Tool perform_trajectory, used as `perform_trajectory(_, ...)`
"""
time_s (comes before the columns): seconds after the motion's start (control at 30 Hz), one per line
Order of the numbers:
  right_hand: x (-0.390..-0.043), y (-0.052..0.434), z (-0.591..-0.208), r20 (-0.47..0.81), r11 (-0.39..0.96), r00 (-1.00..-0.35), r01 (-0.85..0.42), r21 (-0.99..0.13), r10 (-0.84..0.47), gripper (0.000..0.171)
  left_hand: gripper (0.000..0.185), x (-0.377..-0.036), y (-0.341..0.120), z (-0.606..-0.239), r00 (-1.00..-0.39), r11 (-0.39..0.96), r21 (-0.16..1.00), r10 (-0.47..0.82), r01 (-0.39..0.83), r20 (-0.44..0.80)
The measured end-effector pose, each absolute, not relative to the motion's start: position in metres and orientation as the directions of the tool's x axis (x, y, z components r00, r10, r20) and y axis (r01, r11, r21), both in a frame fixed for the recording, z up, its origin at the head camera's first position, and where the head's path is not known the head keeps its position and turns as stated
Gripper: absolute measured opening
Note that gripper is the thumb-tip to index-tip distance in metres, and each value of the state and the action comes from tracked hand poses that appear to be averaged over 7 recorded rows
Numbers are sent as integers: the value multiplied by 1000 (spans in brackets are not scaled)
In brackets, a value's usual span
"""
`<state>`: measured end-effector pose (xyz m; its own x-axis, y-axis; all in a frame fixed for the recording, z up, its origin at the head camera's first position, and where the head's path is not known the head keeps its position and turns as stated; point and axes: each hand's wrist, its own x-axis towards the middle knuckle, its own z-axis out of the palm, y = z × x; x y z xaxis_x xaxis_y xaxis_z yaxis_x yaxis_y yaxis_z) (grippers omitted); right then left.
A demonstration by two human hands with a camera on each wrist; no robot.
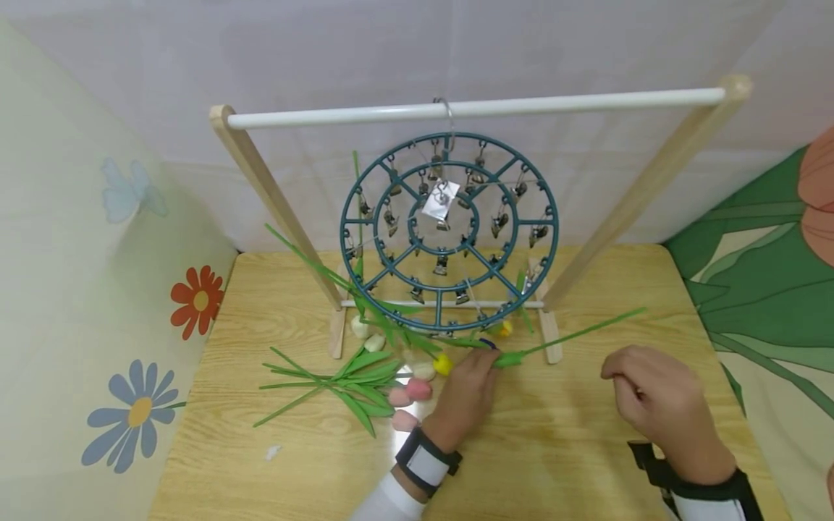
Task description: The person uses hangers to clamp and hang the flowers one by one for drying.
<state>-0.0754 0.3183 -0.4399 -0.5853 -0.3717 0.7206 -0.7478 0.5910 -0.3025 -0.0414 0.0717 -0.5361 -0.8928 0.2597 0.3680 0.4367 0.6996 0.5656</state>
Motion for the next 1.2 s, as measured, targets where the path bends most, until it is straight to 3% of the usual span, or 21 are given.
perform_trajectory(0.17, -93, 322, -447, 513, 715, -801, -551, -431, -308, 29, 21, -40, 68, -535, -909, 663, 632, 202, 401, 365)
perform_trajectory(0.27, -112, 316, -448, 396, 724, -871, -470, -505, -290, 26, 22, -38, 65, -537, -903, 642, 648, 188, 411, 386)
perform_trajectory(0.5, -153, 291, -437, 403, 623, -866, -495, -606, -296, 45, 24, -32, 60, -541, -885, 599, 672, 153, 436, 439)
perform_trajectory(0.7, -185, 266, -429, 304, 584, -931, -364, -726, -202, 49, 23, -27, 57, -543, -898, 576, 710, 103, 405, 428)
perform_trajectory(0.83, -204, 255, -430, 283, 578, -943, -331, -746, -174, 49, 24, -27, 56, -544, -893, 561, 719, 86, 410, 442)
perform_trajectory(1.2, -224, 246, -431, 376, 532, -913, -400, -746, -158, 15, 26, -24, 56, -548, -891, 528, 734, 106, 426, 441)
